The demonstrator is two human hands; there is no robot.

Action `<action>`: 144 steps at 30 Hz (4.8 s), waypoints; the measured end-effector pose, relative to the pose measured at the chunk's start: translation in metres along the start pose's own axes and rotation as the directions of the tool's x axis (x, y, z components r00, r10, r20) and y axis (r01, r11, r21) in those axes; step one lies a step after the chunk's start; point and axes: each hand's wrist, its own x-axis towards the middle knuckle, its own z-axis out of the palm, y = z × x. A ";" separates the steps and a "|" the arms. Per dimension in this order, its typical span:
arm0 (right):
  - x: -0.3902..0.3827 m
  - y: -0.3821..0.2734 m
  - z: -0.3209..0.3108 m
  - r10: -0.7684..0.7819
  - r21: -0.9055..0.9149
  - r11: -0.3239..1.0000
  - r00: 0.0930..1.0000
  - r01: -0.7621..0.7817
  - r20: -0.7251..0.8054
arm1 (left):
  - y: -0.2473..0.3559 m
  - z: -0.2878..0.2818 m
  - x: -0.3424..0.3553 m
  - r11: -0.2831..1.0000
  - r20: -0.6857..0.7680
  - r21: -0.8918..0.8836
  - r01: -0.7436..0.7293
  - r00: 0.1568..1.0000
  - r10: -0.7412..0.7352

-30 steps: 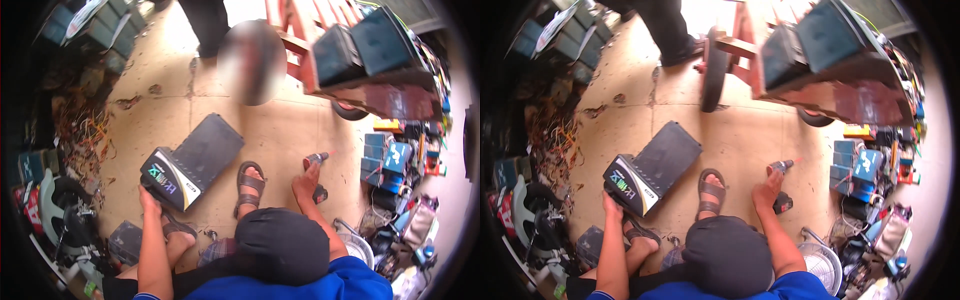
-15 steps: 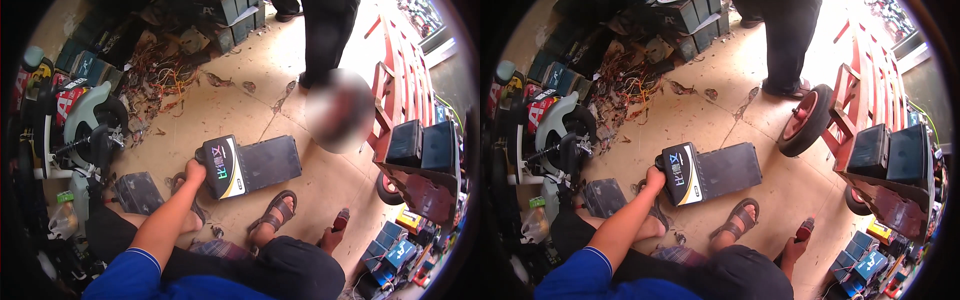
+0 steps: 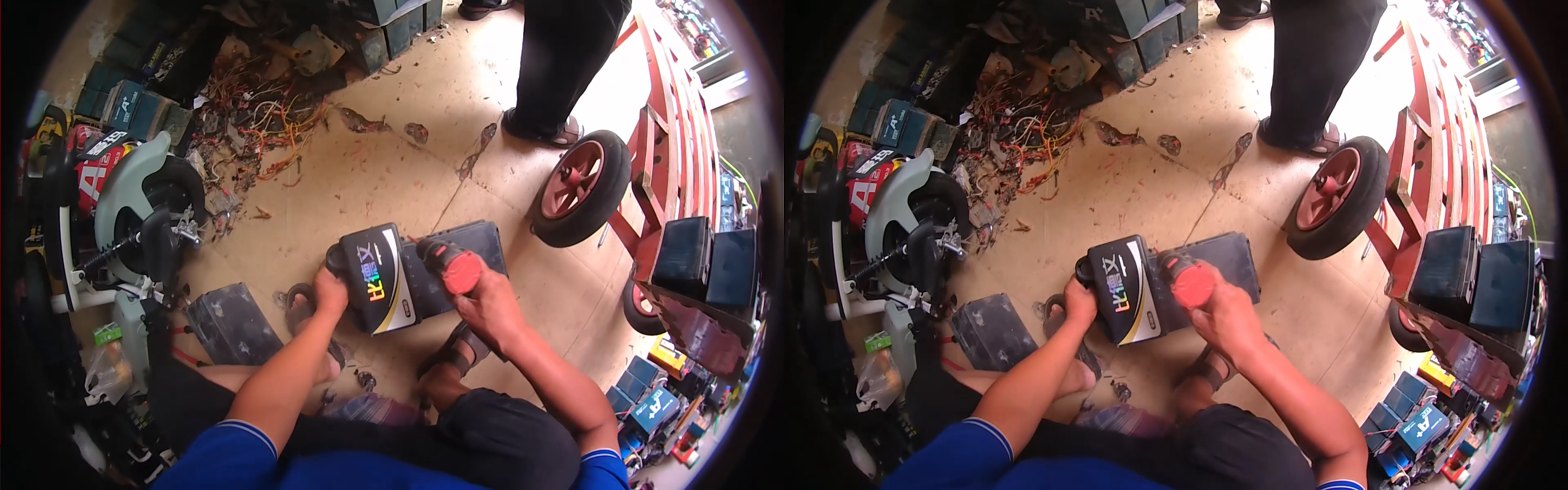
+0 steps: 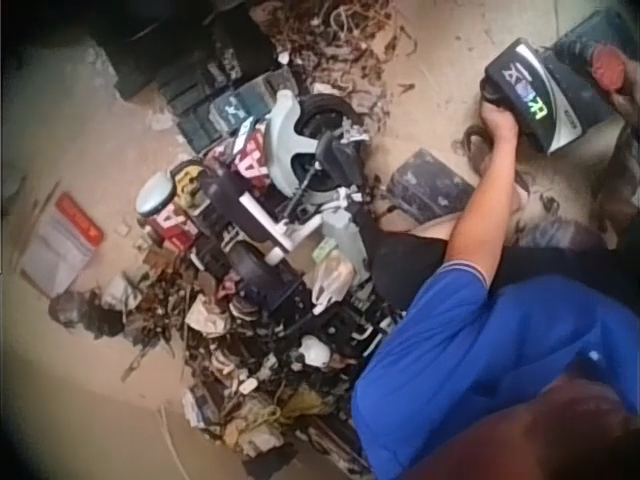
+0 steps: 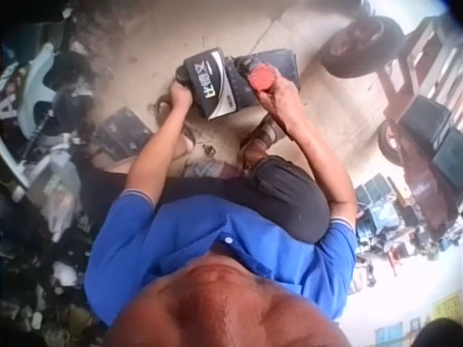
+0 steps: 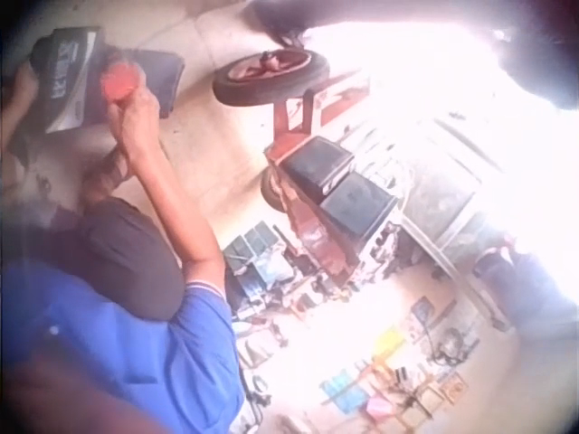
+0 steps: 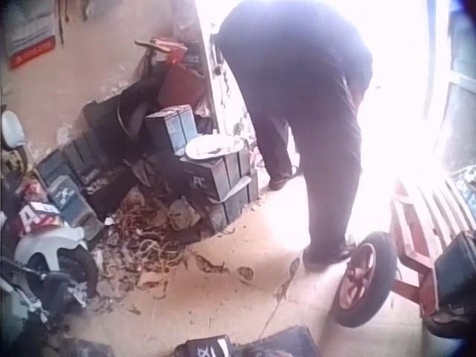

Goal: The person uses an electric screwdriver to disassemble a battery casing, strips insulation from wires with pliers, and connects multiple battery cells within the housing while sitting on the floor of a workshop.

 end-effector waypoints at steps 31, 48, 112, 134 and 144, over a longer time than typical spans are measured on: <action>0.056 -0.030 0.033 -0.083 -0.215 0.972 0.993 0.098 0.078 | 0.021 -0.034 0.017 0.847 0.210 0.532 -0.011 0.970 -0.119; 0.052 -0.032 0.055 0.049 -0.230 0.972 0.998 -0.054 -0.028 | 0.016 -0.042 0.034 0.842 0.314 0.538 -0.032 0.935 -0.165; 0.017 -0.149 -0.025 -0.042 -0.221 0.972 0.988 0.075 0.150 | 0.206 -0.215 -0.078 0.459 0.861 0.367 -0.809 0.482 0.161; -0.131 -0.128 0.067 0.001 -0.012 1.000 0.935 -0.005 -0.355 | 0.084 -0.147 -0.084 0.648 0.783 -0.075 -0.758 0.357 0.509; -0.105 -0.144 0.085 -0.123 -0.029 0.992 0.975 0.119 -0.187 | 0.019 -0.128 -0.022 0.642 0.760 0.166 -0.749 0.512 0.401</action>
